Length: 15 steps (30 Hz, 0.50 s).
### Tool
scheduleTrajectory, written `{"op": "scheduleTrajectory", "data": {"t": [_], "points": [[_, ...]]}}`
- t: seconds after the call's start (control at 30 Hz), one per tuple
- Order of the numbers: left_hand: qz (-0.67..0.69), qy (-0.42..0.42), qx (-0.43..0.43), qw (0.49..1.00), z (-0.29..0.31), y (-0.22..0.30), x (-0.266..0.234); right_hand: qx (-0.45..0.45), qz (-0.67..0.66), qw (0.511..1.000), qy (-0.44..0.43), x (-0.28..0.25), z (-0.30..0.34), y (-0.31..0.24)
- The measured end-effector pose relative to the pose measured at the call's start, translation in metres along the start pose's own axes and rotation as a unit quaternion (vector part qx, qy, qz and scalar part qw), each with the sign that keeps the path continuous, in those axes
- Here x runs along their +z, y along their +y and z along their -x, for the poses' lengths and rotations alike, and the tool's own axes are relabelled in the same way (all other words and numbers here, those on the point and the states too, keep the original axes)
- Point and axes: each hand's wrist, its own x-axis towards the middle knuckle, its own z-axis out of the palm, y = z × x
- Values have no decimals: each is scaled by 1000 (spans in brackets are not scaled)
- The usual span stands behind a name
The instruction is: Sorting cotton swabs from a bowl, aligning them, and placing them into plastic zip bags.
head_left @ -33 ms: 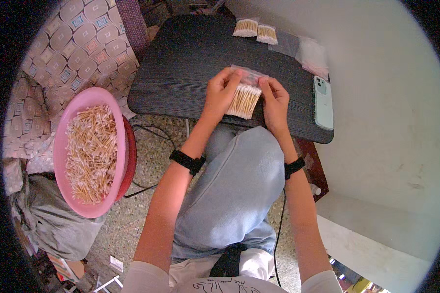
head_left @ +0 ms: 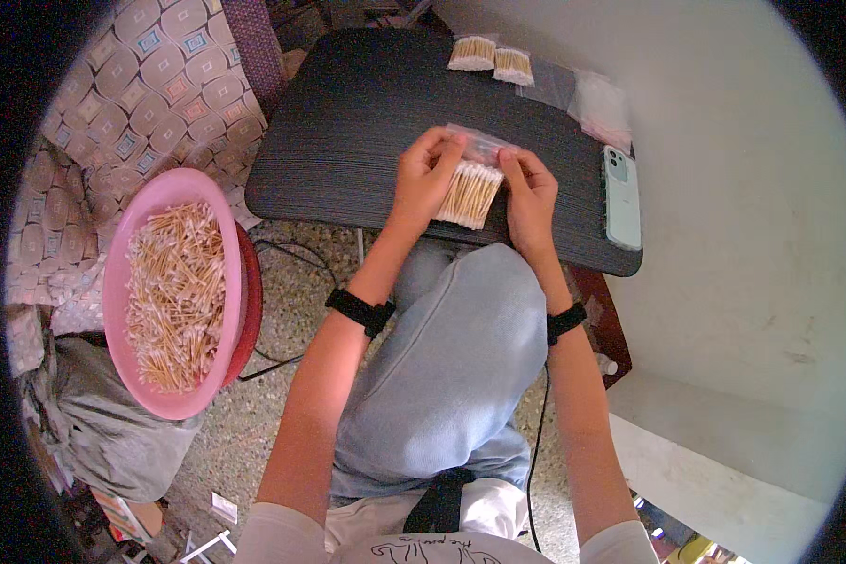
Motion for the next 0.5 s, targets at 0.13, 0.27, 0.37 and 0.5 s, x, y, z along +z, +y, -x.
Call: {"op": "scheduleTrajectory", "data": {"t": [0.13, 0.27, 0.37, 0.5], "points": [[23, 24, -3, 999, -2, 3, 3, -23, 1, 999, 33, -1, -3, 0], [16, 50, 55, 997, -6, 0, -2, -38, 14, 998, 50, 5, -3, -2], [21, 52, 49, 997, -5, 1, 2, -45, 16, 997, 55, 0, -2, -3], [-31, 28, 5, 999, -4, 1, -4, -57, 17, 997, 47, -1, -3, -4]]}}
